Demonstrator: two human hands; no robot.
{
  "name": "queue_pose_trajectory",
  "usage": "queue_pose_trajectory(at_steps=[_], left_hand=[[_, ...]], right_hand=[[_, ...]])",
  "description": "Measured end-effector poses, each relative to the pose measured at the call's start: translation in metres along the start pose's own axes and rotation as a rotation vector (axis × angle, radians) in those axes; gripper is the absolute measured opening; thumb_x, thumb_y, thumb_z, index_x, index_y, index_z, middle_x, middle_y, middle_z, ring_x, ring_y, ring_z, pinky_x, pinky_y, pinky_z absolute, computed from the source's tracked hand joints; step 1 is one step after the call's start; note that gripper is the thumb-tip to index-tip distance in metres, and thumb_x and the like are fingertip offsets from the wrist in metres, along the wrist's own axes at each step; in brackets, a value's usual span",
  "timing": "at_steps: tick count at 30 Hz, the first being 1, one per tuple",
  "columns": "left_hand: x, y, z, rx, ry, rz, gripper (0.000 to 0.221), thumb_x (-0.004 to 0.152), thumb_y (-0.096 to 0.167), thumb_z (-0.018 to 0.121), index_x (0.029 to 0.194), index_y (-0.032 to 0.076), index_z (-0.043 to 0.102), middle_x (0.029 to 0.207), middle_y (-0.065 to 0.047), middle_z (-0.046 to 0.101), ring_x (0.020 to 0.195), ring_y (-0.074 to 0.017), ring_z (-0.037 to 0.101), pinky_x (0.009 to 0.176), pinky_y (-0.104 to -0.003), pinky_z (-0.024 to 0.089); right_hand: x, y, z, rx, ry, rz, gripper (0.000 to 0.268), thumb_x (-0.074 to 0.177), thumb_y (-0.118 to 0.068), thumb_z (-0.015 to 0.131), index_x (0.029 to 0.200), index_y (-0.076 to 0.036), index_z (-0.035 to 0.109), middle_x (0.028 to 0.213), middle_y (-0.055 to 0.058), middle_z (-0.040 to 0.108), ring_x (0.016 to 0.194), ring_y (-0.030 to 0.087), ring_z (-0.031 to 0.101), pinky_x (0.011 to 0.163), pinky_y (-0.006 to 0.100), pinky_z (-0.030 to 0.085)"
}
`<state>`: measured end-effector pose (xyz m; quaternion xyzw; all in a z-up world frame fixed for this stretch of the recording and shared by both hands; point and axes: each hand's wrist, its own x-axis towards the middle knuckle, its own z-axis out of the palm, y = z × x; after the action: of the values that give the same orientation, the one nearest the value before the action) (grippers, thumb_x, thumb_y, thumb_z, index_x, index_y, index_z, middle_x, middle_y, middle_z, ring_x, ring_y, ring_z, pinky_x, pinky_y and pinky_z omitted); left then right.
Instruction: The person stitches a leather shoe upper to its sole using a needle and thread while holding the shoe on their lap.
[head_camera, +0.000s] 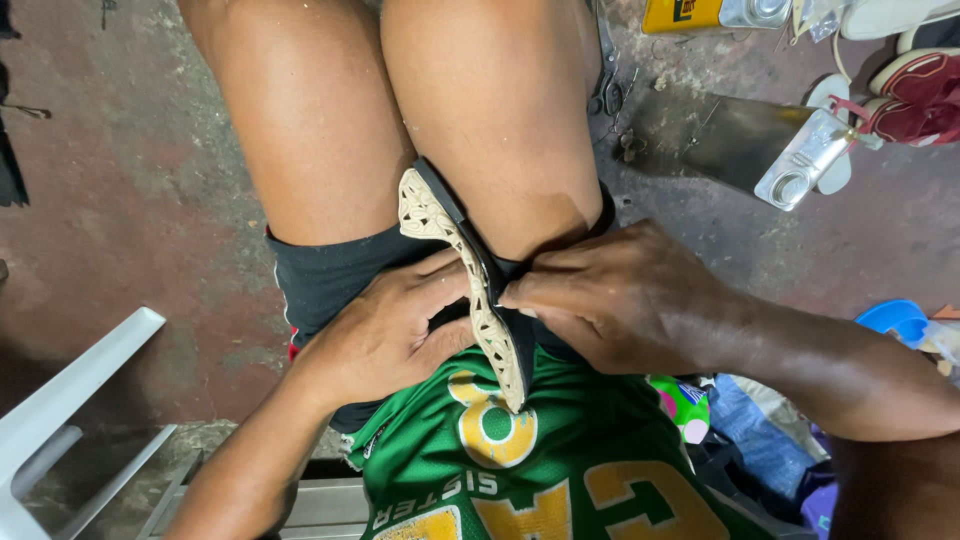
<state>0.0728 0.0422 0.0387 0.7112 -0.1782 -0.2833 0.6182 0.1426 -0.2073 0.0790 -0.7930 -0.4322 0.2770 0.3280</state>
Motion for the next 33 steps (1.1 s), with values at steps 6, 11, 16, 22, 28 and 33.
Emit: queue_pose_trajectory(at_steps=[6, 11, 16, 22, 28, 33], left_hand=[[0.004, -0.004, -0.007, 0.038, -0.046, -0.100, 0.028, 0.089, 0.013, 0.068, 0.114, 0.002, 0.063, 0.116, -0.020, 0.064, 0.104, -0.0407, 0.064, 0.087, -0.044, 0.052], [0.007, -0.004, -0.006, 0.056, -0.013, -0.114, 0.027, 0.088, 0.016, 0.070, 0.110, 0.002, 0.064, 0.109, -0.018, 0.065, 0.098, -0.0401, 0.065, 0.083, -0.042, 0.053], [-0.012, 0.003, 0.011, 0.122, 0.239, -0.135, 0.023, 0.091, 0.014, 0.069, 0.108, 0.000, 0.065, 0.107, -0.018, 0.067, 0.091, -0.0351, 0.069, 0.077, -0.037, 0.055], [-0.086, 0.008, 0.001, -0.244, 0.747, -0.411, 0.012, 0.104, 0.010, 0.056, 0.097, 0.001, 0.063, 0.106, -0.014, 0.069, 0.081, -0.0168, 0.073, 0.058, -0.025, 0.054], [-0.116, -0.003, -0.020, 0.383, 1.065, -0.419, 0.014, 0.113, 0.003, 0.067, 0.114, -0.004, 0.055, 0.122, -0.016, 0.066, 0.094, -0.0177, 0.063, 0.075, -0.023, 0.051], [-0.071, 0.018, 0.011, 0.619, 0.983, -0.152, 0.019, 0.101, 0.005, 0.069, 0.120, 0.004, 0.065, 0.125, -0.012, 0.066, 0.110, -0.0272, 0.066, 0.093, -0.034, 0.053]], right_hand=[[0.013, -0.005, 0.003, 0.013, 0.043, -0.067, 0.016, 0.097, -0.012, 0.063, 0.111, -0.007, 0.068, 0.094, 0.010, 0.074, 0.079, 0.024, 0.074, 0.069, 0.039, 0.059], [0.018, -0.010, 0.008, -0.014, -0.081, 0.079, 0.013, 0.091, -0.019, 0.062, 0.099, -0.008, 0.064, 0.079, 0.010, 0.070, 0.074, 0.032, 0.071, 0.062, 0.049, 0.052], [0.001, 0.004, 0.010, 0.077, 0.014, 0.021, 0.008, 0.095, -0.017, 0.062, 0.100, -0.011, 0.064, 0.089, 0.009, 0.071, 0.086, 0.031, 0.072, 0.075, 0.046, 0.054], [-0.033, 0.024, 0.022, 0.310, 0.098, 0.184, 0.011, 0.095, -0.011, 0.066, 0.105, -0.008, 0.069, 0.094, 0.008, 0.075, 0.083, 0.026, 0.074, 0.071, 0.038, 0.057], [-0.050, 0.027, 0.024, 0.438, 0.092, 0.405, 0.011, 0.088, -0.001, 0.069, 0.098, -0.006, 0.071, 0.080, 0.006, 0.071, 0.057, 0.015, 0.070, 0.053, 0.030, 0.052], [-0.056, 0.028, 0.023, 0.358, 0.145, 0.300, 0.012, 0.089, -0.001, 0.069, 0.100, -0.004, 0.069, 0.086, 0.007, 0.069, 0.068, 0.014, 0.067, 0.061, 0.029, 0.052]])
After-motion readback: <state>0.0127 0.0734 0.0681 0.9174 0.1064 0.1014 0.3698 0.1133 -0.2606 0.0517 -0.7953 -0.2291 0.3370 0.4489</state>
